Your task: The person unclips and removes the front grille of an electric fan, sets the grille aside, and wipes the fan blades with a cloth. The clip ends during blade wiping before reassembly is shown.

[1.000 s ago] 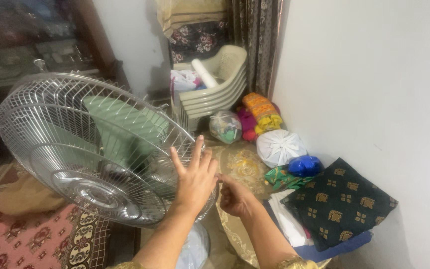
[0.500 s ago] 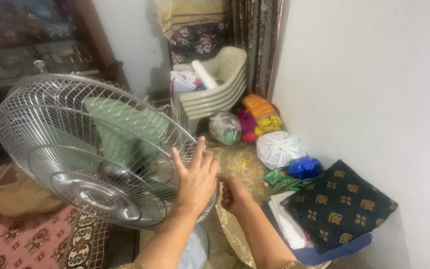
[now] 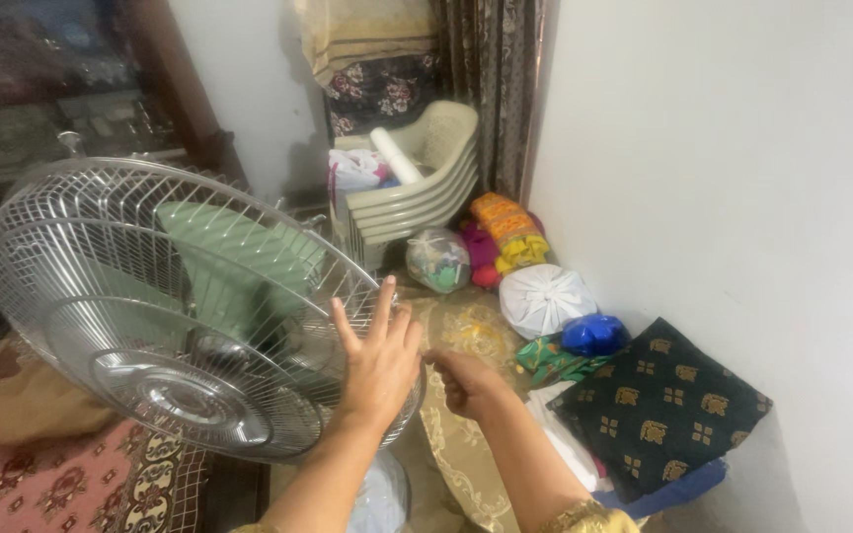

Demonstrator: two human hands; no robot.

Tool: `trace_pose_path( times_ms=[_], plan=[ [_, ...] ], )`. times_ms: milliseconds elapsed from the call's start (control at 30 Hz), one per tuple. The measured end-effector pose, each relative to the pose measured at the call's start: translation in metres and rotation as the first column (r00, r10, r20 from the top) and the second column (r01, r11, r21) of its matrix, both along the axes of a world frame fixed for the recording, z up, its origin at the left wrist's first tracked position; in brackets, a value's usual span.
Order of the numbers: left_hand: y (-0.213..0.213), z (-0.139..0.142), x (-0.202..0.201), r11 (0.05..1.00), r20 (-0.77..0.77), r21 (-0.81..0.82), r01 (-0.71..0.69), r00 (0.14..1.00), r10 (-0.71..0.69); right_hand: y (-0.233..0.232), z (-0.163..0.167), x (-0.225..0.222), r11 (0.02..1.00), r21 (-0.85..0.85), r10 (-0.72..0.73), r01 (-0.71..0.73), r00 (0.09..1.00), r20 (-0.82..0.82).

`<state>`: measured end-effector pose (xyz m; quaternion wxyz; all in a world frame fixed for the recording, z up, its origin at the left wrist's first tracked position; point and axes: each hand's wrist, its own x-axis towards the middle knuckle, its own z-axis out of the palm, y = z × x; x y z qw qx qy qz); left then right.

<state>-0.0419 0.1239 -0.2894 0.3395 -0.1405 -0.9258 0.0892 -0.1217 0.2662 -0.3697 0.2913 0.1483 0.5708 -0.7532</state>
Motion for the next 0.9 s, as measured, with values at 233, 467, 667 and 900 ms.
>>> trace_pose_path(
  times_ms=[233,467,667,900],
  plan=[
    [0.005,-0.003,-0.008,0.994,0.042,-0.061,-0.086,0.995,0.089,-0.002,0.005,-0.002,0.989,0.137,-0.039,0.059,0.989,-0.143],
    [0.006,0.003,-0.005,0.999,0.145,0.023,-0.041,0.989,0.037,-0.011,-0.003,0.038,0.985,0.101,-0.103,0.139,0.948,-0.3],
    [-0.013,0.006,0.005,0.985,0.049,0.087,0.146,0.987,-0.151,-0.056,-0.029,0.064,0.963,0.183,-0.07,0.2,0.835,-0.546],
    [-0.054,0.013,0.031,0.984,-0.059,0.138,0.111,0.993,-0.104,-0.075,-0.036,0.061,0.824,0.319,-0.012,0.469,0.577,-0.817]
  ],
)
